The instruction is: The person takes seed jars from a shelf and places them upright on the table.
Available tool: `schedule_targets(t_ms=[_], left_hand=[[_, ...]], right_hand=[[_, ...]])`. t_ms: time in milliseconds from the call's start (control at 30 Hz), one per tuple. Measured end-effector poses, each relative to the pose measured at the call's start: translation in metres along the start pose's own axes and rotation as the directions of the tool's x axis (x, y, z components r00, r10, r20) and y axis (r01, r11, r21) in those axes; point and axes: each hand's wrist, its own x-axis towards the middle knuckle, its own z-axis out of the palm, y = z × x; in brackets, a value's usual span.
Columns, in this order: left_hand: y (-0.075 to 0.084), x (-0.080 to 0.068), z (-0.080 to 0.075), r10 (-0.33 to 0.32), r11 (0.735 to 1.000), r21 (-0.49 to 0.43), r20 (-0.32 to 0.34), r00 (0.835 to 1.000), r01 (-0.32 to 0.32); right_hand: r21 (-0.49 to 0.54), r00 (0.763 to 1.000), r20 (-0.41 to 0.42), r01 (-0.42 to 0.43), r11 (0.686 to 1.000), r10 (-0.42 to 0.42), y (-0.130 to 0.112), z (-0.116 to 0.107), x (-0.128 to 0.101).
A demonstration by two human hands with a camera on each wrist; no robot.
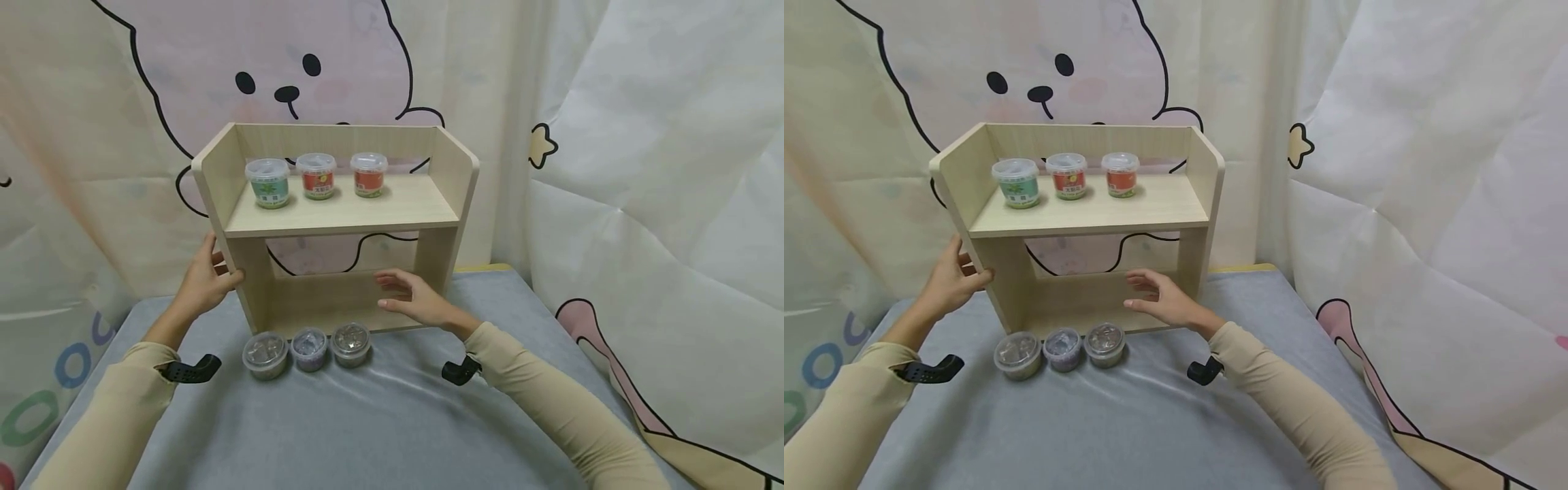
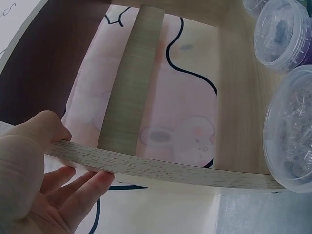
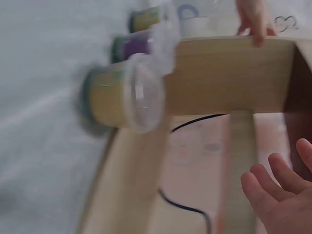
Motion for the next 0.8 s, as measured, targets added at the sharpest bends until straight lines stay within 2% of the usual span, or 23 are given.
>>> schedule_targets(t_ms=[333,600,800], left_hand=[[-0.004,0.003,0.000,-0.003,1.000,-0.005,0.002,1.000,0.003],[-0.005,0.005,0.000,0.015,1.000,-0.008,0.004,1.000,-0.015],[-0.003,0.002,0.000,0.003,1.000,-0.015,0.006,1.000,-0.003]], right_hand=[[0.031,0.992,-0.009,0.127,0.991,-0.127,-0.054,-0.025,0.003],[0.076,0.992,-0.068,0.111,0.991,-0.106,-0.090,-0.054,0.015],[0.061,0.983,-0.170,0.081,0.995,-0.069,-0.103,-0.073,0.032]])
